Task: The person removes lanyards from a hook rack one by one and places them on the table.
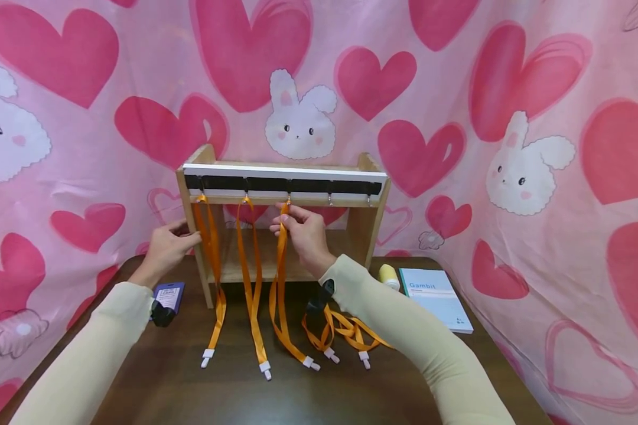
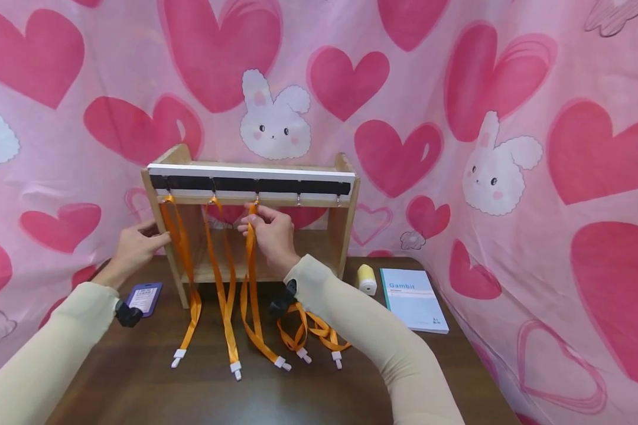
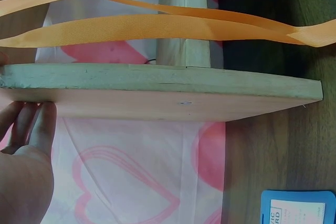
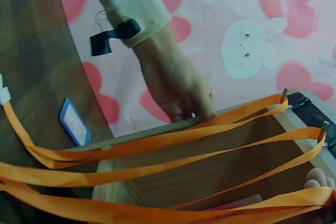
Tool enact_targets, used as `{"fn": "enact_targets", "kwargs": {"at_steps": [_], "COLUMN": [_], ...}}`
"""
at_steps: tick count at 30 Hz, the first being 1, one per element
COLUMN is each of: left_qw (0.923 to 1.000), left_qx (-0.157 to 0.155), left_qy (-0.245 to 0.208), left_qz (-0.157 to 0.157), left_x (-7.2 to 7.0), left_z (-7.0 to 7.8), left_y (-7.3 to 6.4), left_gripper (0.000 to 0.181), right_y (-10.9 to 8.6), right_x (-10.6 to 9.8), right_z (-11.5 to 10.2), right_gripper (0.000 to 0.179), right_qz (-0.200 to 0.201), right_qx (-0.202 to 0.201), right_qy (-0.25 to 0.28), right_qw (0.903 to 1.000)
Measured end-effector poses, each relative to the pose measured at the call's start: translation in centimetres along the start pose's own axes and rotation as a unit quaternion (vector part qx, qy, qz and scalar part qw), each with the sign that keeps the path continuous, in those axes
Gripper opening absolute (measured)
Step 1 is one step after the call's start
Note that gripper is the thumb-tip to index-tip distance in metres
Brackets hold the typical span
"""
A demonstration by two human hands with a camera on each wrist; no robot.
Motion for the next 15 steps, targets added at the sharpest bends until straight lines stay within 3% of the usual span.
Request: {"fn": "enact_targets", "kwargs": {"at_steps": [5, 15], "left_qw": [1.0, 0.9997], "left_qx": [0.003, 0.015], "left_qy": [0.002, -0.003], "left_qz": [-0.002, 0.02], "left_x": [0.1, 0.0], "left_z": [0.5, 0.1], "left_y": [0.2, 0.1], "left_gripper": [0.059, 0.055], "right_y": [0.1, -0.1], "right_x": [-1.0, -2.1], "right_z": [0.0, -0.3], "right_gripper": [0.029, 0.025], "right_qz": [-0.018, -0.043], "right_qx": [-0.02, -0.018], "right_qy": [0.0, -0.052], "right_qw": [0.9996, 0.9975]}}
Point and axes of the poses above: each hand's wrist, its own y-axis towards the middle knuckle, its own x-axis out of the palm, z = x × y, the point moved 3 cm from there along y, towards the middle knuckle, and after that the axes turned 1 degree about -y, right-handed, at the moved point
